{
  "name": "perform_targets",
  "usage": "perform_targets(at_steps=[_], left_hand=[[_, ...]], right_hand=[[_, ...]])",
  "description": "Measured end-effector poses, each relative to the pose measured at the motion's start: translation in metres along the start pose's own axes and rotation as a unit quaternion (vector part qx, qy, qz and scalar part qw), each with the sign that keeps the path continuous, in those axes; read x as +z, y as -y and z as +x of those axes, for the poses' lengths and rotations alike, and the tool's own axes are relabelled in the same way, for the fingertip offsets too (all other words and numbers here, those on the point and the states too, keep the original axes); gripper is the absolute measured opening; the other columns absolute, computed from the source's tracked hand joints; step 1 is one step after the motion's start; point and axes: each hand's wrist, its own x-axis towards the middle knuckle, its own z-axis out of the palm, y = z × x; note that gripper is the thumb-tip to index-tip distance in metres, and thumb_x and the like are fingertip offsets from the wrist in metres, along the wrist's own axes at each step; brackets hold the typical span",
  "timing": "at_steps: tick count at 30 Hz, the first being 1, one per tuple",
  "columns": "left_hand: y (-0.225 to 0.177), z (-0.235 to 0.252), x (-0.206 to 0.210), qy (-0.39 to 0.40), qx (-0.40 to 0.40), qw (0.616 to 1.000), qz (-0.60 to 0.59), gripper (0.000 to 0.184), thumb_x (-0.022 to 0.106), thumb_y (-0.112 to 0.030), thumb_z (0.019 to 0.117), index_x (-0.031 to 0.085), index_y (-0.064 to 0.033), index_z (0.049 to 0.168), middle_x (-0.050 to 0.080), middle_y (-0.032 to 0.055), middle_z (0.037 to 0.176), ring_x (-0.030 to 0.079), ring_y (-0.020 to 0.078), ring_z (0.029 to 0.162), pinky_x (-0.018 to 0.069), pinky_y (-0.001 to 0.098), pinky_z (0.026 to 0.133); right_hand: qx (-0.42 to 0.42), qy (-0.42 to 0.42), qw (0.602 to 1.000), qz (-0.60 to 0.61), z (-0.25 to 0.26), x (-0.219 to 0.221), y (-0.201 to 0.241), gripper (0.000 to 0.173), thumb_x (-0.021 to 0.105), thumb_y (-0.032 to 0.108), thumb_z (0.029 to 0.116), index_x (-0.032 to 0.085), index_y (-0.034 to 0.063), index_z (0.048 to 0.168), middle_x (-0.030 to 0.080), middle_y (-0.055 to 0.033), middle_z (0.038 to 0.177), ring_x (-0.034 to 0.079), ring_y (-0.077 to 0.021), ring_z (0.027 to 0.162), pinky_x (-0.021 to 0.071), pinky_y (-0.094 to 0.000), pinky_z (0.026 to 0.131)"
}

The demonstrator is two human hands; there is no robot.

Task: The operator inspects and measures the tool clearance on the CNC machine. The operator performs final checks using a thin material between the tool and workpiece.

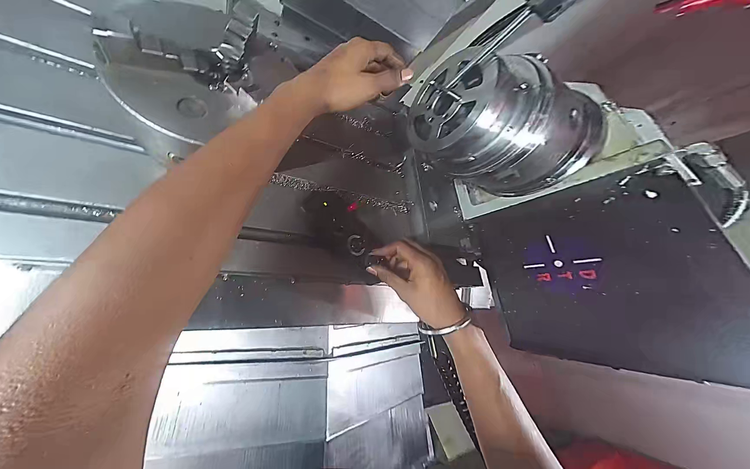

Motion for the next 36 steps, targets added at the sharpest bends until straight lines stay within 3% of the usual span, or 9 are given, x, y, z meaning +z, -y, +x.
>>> perform_targets(at_steps=[5,10,12,14,16,20,28,33,36], left_hand=[[-0.021,0.030,0.027,-0.017,0.018,0.997,0.071,0.039,0.064,-0.031,0.1005,0.065,-0.0077,0.131,0.074,0.0058,0.112,0.071,0.0124,0.100,0.0547,0.0368,0.097],[-0.033,0.052,0.050,-0.016,0.039,0.987,0.153,0.025,0.066,-0.027,0.0983,0.077,-0.0105,0.112,0.073,0.0096,0.113,0.067,0.0240,0.110,0.0494,0.0469,0.099],[-0.036,0.054,0.054,-0.022,0.026,0.985,0.170,0.024,0.067,-0.028,0.0982,0.078,-0.0113,0.110,0.074,0.0098,0.111,0.068,0.0253,0.108,0.0492,0.0486,0.099],[-0.039,0.055,0.056,-0.030,0.014,0.983,0.182,0.022,0.068,-0.029,0.0975,0.079,-0.0127,0.108,0.076,0.0082,0.106,0.070,0.0238,0.103,0.0516,0.0485,0.096],[-0.042,0.056,0.058,-0.028,0.002,0.978,0.205,0.021,0.067,-0.027,0.0973,0.079,-0.0140,0.108,0.076,0.0080,0.105,0.070,0.0245,0.103,0.0523,0.0500,0.095],[-0.050,0.055,0.060,-0.031,-0.012,0.972,0.232,0.019,0.066,-0.024,0.0968,0.078,-0.0129,0.108,0.075,0.0091,0.107,0.069,0.0262,0.106,0.0501,0.0507,0.098],[-0.050,0.054,0.069,-0.077,-0.078,0.990,0.091,0.021,0.075,-0.019,0.0925,0.073,-0.0087,0.111,0.074,0.0063,0.110,0.070,0.0171,0.102,0.0539,0.0413,0.096],[-0.047,0.056,0.071,-0.087,-0.094,0.989,0.070,0.017,0.076,-0.018,0.0918,0.075,-0.0091,0.106,0.075,0.0048,0.104,0.072,0.0144,0.092,0.0576,0.0382,0.090],[-0.049,0.058,0.070,-0.090,-0.097,0.987,0.088,0.017,0.076,-0.021,0.0918,0.076,-0.0106,0.106,0.075,0.0038,0.103,0.072,0.0144,0.093,0.0570,0.0394,0.091]], right_hand=[[-0.020,-0.027,0.998,-0.054,-0.003,0.004,0.005,0.030,0.072,0.032,0.0937,0.073,0.0056,0.107,0.071,-0.0091,0.090,0.067,-0.0146,0.076,0.0569,-0.0275,0.074],[-0.024,-0.021,0.997,-0.065,-0.001,0.001,0.008,0.033,0.072,0.033,0.0934,0.071,0.0014,0.104,0.071,-0.0118,0.086,0.068,-0.0196,0.073,0.0581,-0.0338,0.072],[0.003,0.020,0.997,-0.072,0.005,-0.006,0.014,0.038,0.073,0.035,0.0917,0.070,0.0004,0.106,0.071,-0.0143,0.090,0.070,-0.0254,0.079,0.0582,-0.0416,0.076],[0.053,0.076,0.992,-0.088,0.017,-0.015,0.024,0.061,0.072,0.050,0.0903,0.065,0.0002,0.124,0.071,-0.0180,0.106,0.070,-0.0323,0.097,0.0561,-0.0513,0.087],[0.072,0.095,0.988,-0.094,0.034,-0.019,0.034,0.078,0.062,0.066,0.0912,0.059,0.0021,0.136,0.070,-0.0179,0.115,0.069,-0.0323,0.107,0.0548,-0.0521,0.093],[0.063,0.145,0.985,-0.074,0.076,-0.012,0.053,0.076,0.052,0.071,0.0948,0.061,0.0067,0.135,0.067,-0.0150,0.124,0.066,-0.0294,0.114,0.0524,-0.0512,0.098],[0.058,0.237,0.953,-0.178,0.098,-0.011,0.083,0.057,0.044,0.047,0.1072,0.046,0.0078,0.149,0.057,-0.0230,0.138,0.066,-0.0396,0.112,0.0549,-0.0565,0.089],[-0.012,0.258,0.949,-0.182,0.098,-0.011,0.087,0.057,0.066,0.018,0.0911,0.051,0.0105,0.146,0.047,-0.0225,0.149,0.056,-0.0418,0.126,0.0534,-0.0577,0.091],[-0.084,0.244,0.951,-0.168,0.099,-0.007,0.084,0.045,0.069,0.017,0.0880,0.062,0.0080,0.132,0.054,-0.0183,0.143,0.053,-0.0398,0.130,0.0495,-0.0573,0.099]])
